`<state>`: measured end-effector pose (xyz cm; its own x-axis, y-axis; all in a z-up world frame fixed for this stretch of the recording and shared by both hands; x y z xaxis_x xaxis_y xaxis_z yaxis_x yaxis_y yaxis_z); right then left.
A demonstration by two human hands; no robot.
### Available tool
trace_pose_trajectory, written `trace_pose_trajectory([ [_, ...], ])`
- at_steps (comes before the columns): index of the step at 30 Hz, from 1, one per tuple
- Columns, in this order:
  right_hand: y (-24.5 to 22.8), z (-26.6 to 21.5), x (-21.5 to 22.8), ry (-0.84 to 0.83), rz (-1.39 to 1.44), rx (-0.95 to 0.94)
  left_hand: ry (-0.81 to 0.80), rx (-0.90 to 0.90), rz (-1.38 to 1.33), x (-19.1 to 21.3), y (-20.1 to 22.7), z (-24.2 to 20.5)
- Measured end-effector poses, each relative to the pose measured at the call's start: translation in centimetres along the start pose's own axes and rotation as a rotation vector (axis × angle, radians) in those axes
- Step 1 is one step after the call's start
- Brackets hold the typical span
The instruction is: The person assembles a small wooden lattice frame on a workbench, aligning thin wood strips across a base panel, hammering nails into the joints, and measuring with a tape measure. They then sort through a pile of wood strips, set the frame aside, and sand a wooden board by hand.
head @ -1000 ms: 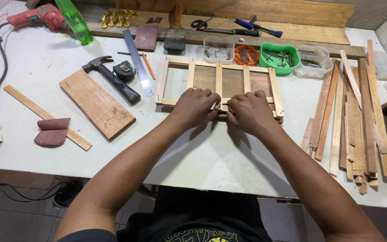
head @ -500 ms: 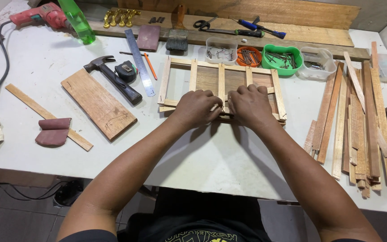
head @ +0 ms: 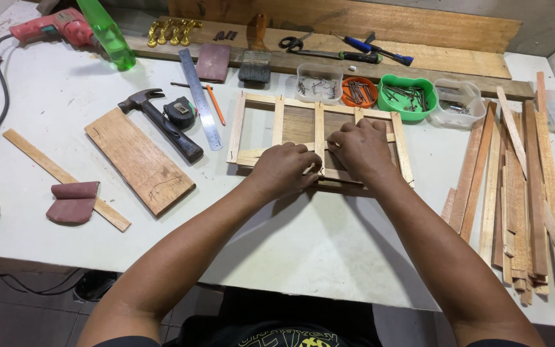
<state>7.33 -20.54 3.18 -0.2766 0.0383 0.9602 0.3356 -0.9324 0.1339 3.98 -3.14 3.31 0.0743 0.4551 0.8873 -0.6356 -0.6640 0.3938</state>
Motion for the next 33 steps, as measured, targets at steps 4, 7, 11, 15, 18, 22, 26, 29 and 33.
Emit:
trace_pose_trajectory([
  [4, 0.5, 1.1, -0.5, -0.042, 0.004, -0.008, -0.012, 0.006, -0.067, -0.2, -0.6, 0.2],
  [7, 0.7, 1.7, -1.1, -0.042, 0.059, -0.011, -0.006, 0.006, -0.060, 0.2, -0.4, 0.3],
  [11, 0.9, 1.9, -1.3, -0.022, 0.121, 0.001, -0.011, -0.001, -0.098, 0.2, -0.6, 0.2],
  [15, 0.9, 2.1, -1.5, -0.032, 0.105, 0.012, -0.056, 0.030, -0.043, -0.2, -0.8, 0.4],
  [18, 1.1, 1.7, -1.4, 0.019, 0.132, 0.033, -0.045, 0.021, -0.061, 0.0, -0.7, 0.2],
  [22, 2.4, 1.3, -0.9, 0.131, 0.182, 0.047, -0.069, 0.009, -0.062, 0.2, -0.9, 2.0],
  [26, 5.3, 0.7, -0.1, 0.163, 0.149, 0.020, 0.194, -0.145, -0.026, -1.0, -1.1, 5.7],
  [29, 8.4, -0.7, 1.0, 0.143, 0.178, -0.123, 0.236, -0.199, 0.007, -2.5, 0.7, 9.1],
  [33, 14.1, -3.2, -1.8, -0.013, 0.365, -0.400, 0.219, -0.221, 0.102, -4.4, 4.1, 12.2],
])
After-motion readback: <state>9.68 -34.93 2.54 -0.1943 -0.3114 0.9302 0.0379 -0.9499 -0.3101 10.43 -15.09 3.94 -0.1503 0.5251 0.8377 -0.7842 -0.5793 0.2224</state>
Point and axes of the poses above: each hand's wrist, its own z-axis towards the middle knuckle, its own x-axis out of the back of the hand, y = z × x, the point moved 4 cm from there along z, towards the middle knuckle, and after that the axes turned 4 degrees about -z, right-handed, at the moved point
